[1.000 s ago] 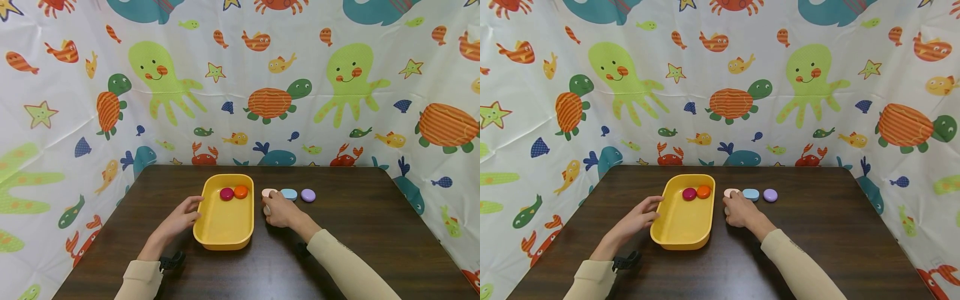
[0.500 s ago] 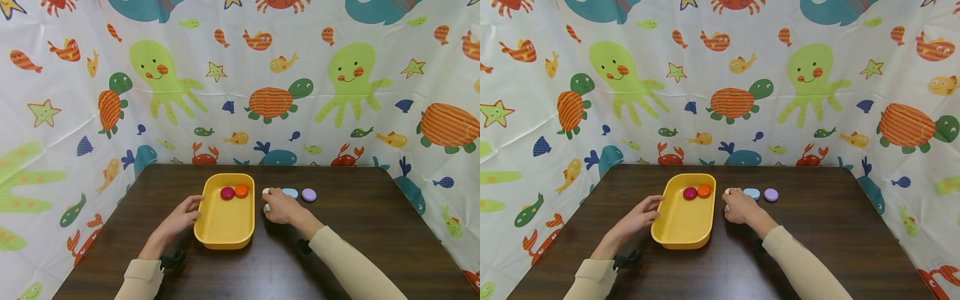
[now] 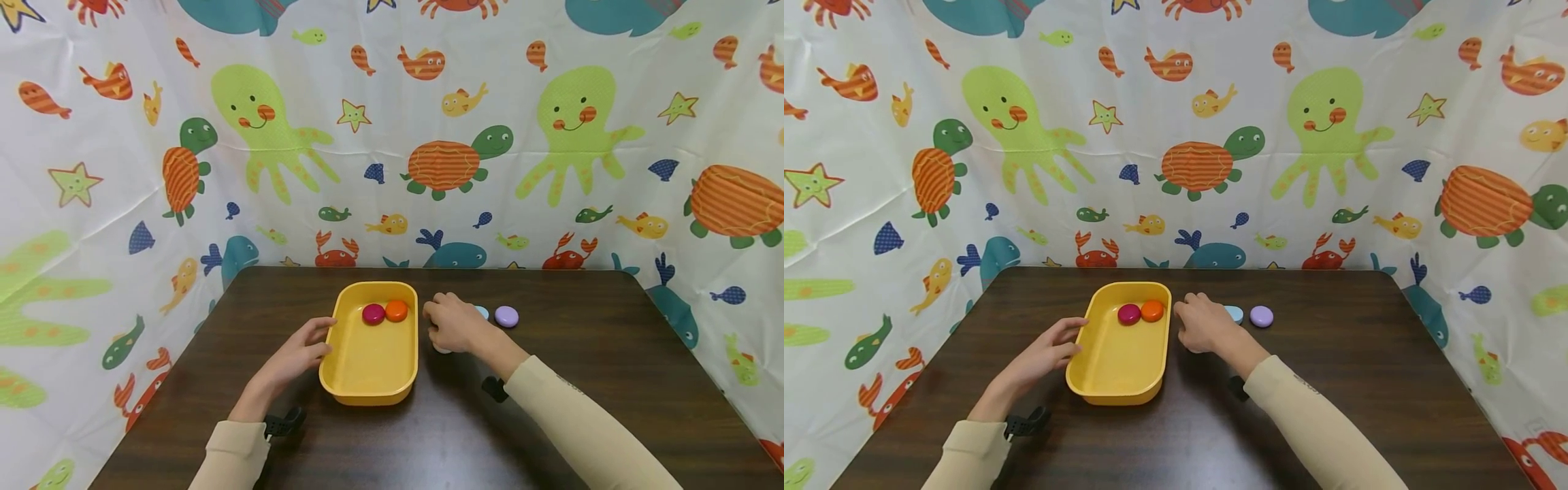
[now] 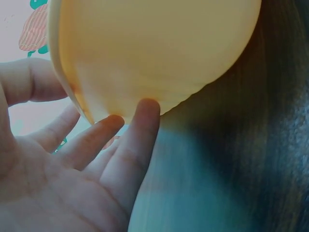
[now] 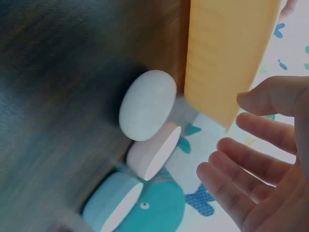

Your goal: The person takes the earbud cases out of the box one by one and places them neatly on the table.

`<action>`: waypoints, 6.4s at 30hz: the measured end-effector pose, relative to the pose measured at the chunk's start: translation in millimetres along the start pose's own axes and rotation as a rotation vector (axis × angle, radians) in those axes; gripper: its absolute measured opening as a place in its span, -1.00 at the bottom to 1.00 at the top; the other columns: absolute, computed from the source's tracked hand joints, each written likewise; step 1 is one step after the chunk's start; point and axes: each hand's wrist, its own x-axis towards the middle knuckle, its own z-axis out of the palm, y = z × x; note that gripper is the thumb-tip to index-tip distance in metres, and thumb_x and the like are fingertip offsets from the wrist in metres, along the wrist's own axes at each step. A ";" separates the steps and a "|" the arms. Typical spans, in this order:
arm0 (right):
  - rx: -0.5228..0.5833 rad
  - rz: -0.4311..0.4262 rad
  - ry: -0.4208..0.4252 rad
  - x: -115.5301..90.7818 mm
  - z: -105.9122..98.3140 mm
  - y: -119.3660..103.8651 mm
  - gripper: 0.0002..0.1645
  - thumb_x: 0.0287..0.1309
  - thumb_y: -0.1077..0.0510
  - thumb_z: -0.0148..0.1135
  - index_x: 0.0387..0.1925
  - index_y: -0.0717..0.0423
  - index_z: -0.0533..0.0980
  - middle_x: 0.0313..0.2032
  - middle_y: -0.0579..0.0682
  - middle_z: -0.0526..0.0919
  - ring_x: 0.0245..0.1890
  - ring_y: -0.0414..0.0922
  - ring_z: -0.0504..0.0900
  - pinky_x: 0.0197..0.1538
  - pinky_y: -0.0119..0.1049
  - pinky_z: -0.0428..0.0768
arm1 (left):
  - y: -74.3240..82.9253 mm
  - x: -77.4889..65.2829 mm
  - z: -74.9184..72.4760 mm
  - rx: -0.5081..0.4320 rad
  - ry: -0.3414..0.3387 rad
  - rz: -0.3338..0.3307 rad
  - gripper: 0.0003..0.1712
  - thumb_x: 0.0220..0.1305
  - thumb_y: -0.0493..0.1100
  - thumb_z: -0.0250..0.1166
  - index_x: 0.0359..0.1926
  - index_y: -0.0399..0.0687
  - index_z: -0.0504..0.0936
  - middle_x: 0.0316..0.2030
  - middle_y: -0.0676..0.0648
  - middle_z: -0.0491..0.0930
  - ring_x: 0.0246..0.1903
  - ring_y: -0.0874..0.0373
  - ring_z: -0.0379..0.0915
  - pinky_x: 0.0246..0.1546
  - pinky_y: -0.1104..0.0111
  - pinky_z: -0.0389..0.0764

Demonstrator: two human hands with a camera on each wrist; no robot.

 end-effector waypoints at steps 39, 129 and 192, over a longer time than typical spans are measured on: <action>-0.008 -0.022 0.095 41.2 -5.8 -43.6 -0.66 0.25 0.07 0.29 0.02 0.09 0.65 -0.08 0.01 0.59 -0.10 -0.07 0.48 -0.07 -0.25 0.65 | 1.5 -1.8 -0.7 0.000 0.004 -0.001 -0.33 0.43 -0.20 0.15 0.49 -0.13 0.19 0.50 -0.31 0.16 0.40 -0.27 0.23 0.29 -0.12 0.42; -0.115 0.066 -0.195 78.7 37.0 -67.2 -0.47 0.20 0.01 0.38 0.21 -0.02 0.57 0.05 0.02 0.55 0.01 -0.02 0.44 0.14 -0.13 0.58 | -1.4 -3.7 2.5 0.017 0.038 0.001 -0.35 0.42 -0.21 0.16 0.47 -0.10 0.22 0.48 -0.30 0.20 0.38 -0.27 0.26 0.28 -0.12 0.44; 0.037 -0.051 -0.103 58.5 36.1 -81.4 -0.45 0.13 -0.05 0.42 0.17 -0.14 0.54 0.18 0.01 0.45 0.13 -0.05 0.38 0.17 -0.20 0.57 | 0.2 -6.0 0.8 0.020 0.040 -0.001 -0.35 0.42 -0.21 0.14 0.48 -0.10 0.21 0.49 -0.31 0.18 0.39 -0.27 0.25 0.27 -0.10 0.45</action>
